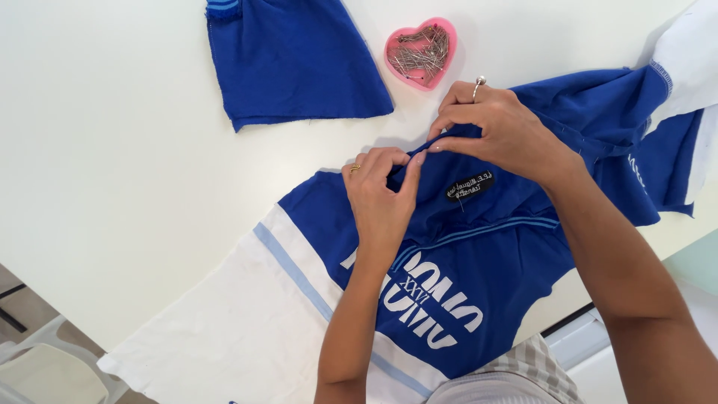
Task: The person aligns the edges of a blue and white jersey on a white table and secures them with straight pins taken from a pink heart-shaped container. The person repeatedly picks up pins and inserts them into the fabric along the seams to hold the layers together.
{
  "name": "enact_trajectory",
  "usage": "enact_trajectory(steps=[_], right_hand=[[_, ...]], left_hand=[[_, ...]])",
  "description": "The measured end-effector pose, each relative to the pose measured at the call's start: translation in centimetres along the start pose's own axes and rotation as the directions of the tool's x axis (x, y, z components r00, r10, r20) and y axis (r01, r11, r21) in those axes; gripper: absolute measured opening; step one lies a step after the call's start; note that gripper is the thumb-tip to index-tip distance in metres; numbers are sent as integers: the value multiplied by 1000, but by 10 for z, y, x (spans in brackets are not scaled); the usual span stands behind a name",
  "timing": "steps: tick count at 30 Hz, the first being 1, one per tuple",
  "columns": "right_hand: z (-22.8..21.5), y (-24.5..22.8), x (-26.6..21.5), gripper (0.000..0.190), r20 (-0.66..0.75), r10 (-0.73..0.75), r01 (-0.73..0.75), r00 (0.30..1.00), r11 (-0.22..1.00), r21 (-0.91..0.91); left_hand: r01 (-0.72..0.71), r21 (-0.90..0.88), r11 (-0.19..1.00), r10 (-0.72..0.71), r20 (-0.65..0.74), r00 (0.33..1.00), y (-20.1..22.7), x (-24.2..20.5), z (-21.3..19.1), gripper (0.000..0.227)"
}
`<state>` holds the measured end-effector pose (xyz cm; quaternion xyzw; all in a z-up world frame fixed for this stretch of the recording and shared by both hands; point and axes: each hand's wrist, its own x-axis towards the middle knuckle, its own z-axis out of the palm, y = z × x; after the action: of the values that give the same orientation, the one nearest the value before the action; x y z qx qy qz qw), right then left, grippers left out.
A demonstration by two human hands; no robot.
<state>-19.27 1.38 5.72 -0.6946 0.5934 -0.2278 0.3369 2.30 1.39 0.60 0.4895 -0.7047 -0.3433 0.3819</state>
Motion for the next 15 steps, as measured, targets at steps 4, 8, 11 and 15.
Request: enact_trajectory(steps=[4,8,11,15], right_hand=[[4,0,0,11,-26,-29,29,999,1000,10],[7,1,1,11,-55,-57,55,997,998,-39],[3,-5,3,8,-27,-61,60,998,997,-57],[3,-6,4,11,8,-78,78,997,991,-105]], left_hand=[[22,-48,999,-23,-15,1000,-3,-2,1,27],[26,-39,999,-28,-64,998,-9,-4,4,34],[60,-63,996,-63,-35,997,-5,-4,0,30],[36,-96,995,-29,72,997,-10,-5,-3,33]])
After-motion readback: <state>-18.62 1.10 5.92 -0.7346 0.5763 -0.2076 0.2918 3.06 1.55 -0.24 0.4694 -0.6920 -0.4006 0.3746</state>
